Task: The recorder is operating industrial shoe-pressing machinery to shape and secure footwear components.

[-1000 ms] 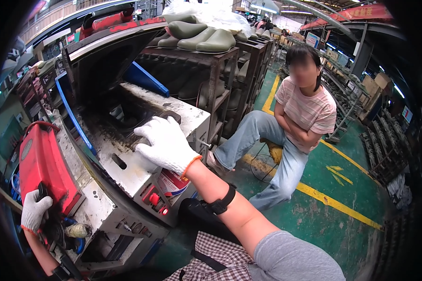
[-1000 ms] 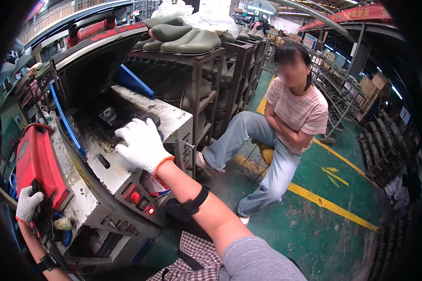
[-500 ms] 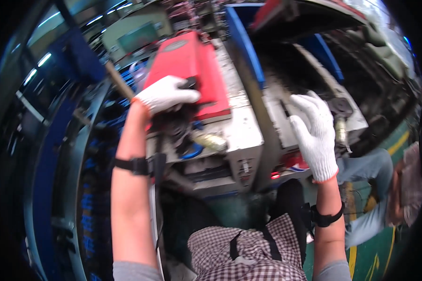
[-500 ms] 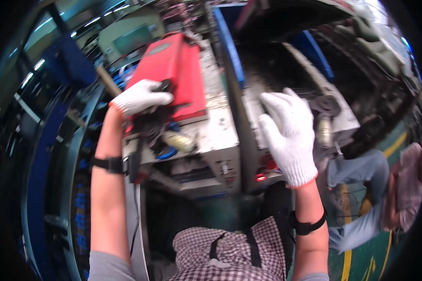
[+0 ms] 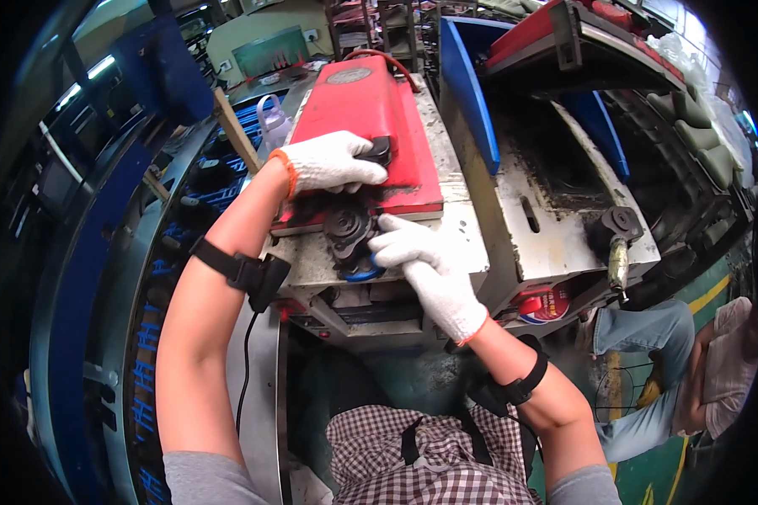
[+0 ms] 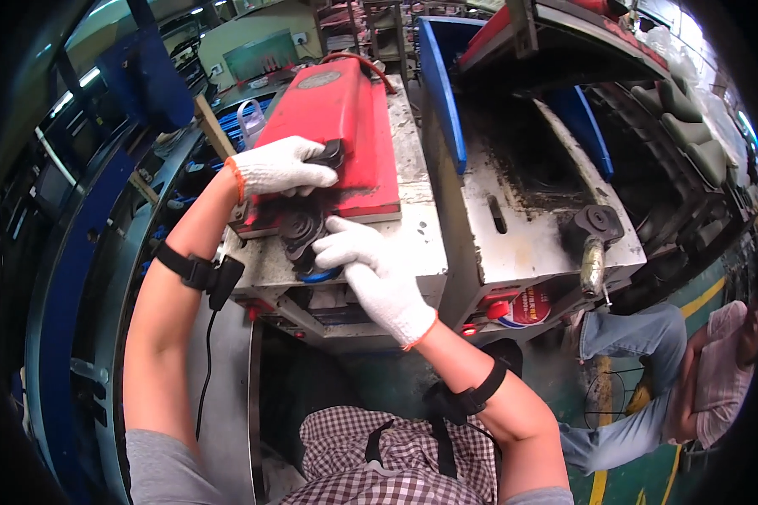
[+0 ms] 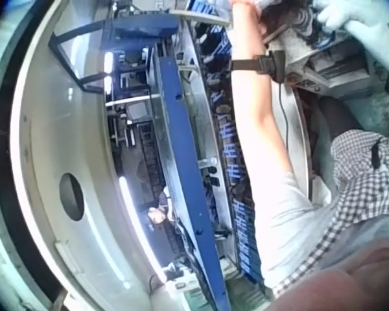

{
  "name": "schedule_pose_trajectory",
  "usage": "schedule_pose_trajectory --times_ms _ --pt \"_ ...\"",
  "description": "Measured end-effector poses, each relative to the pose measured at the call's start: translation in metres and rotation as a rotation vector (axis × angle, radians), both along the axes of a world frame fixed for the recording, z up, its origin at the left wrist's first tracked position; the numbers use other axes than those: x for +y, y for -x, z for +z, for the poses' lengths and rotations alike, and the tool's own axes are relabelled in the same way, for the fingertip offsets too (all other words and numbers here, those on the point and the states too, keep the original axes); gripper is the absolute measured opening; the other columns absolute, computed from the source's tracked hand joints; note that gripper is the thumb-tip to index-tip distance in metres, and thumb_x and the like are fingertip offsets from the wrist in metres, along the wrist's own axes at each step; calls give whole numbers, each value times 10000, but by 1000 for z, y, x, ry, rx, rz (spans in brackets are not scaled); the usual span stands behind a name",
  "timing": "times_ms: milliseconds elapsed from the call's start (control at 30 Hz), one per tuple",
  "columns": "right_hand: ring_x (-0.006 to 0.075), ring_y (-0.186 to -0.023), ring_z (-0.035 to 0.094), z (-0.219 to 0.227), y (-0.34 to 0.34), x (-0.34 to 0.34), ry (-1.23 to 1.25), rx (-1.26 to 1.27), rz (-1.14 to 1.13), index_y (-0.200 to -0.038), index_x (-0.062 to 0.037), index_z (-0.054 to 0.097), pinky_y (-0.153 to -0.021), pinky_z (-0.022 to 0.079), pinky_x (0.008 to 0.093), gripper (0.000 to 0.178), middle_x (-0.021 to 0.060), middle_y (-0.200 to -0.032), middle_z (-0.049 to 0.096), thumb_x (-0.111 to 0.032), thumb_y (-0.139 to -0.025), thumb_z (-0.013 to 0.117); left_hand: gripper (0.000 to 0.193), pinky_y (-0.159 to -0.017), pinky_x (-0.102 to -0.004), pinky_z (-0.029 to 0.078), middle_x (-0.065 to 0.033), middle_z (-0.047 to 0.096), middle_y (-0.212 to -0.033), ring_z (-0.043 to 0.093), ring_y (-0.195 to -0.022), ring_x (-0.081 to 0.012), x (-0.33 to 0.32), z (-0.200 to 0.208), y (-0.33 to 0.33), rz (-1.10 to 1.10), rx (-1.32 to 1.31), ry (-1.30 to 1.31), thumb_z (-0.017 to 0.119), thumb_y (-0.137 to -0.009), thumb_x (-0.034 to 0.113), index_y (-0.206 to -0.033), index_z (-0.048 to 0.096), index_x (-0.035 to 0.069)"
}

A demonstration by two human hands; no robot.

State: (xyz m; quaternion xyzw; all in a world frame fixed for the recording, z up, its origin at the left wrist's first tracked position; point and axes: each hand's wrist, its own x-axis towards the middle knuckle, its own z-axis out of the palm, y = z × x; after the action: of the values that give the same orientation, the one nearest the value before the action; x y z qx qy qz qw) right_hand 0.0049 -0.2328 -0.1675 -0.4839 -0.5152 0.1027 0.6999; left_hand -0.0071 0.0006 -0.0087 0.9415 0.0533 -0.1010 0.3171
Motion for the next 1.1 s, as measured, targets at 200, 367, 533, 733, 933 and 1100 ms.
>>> schedule_pose_trajectory --times_ms 200,367,533,733,933,1100 --pt "334 -1340 587 15 -7 1 79 -206 -84 -1201 -60 712 -1183 443 453 347 145 -1275 674 20 -919 526 224 -560 -284 415 50 531 -733 507 -631 -63 -4 -1 -1 -13 -26 98 742 -996 282 -962 634 88" --pt "387 -1176 706 57 -17 1 575 -58 4 -1324 -35 687 -1046 546 438 476 242 -1228 737 -196 -889 579 212 -502 -269 417 24 571 -669 537 -539 -77 -6 -5 -6 4 -48 65 685 -936 265 -894 606 72" --pt "195 -586 653 55 -17 22 497 259 128 -1224 -33 687 -509 542 356 356 124 -824 684 -69 -888 572 190 -468 -267 394 -2 586 -618 523 -483 -92 4 -7 -10 36 -19 35 683 -906 234 -865 613 62" --pt "188 -534 603 34 -20 31 474 325 135 -1204 -20 674 -476 518 344 338 93 -749 626 -78 -886 575 188 -464 -268 401 -2 585 -612 536 -480 -102 10 -16 -10 55 -82 41 698 -896 230 -850 615 69" --pt "179 -528 600 41 -20 27 487 321 149 -1196 -21 670 -461 512 344 325 95 -748 623 -87 -889 584 199 -461 -268 398 4 573 -603 536 -479 -101 11 -20 -11 76 -122 31 711 -887 243 -844 614 75" --pt "182 -519 599 39 -21 26 501 311 161 -1196 -16 667 -457 511 339 321 97 -751 624 -88 -893 590 217 -447 -271 384 6 557 -587 525 -465 -102 14 -26 -12 91 -170 38 723 -881 259 -828 612 79"
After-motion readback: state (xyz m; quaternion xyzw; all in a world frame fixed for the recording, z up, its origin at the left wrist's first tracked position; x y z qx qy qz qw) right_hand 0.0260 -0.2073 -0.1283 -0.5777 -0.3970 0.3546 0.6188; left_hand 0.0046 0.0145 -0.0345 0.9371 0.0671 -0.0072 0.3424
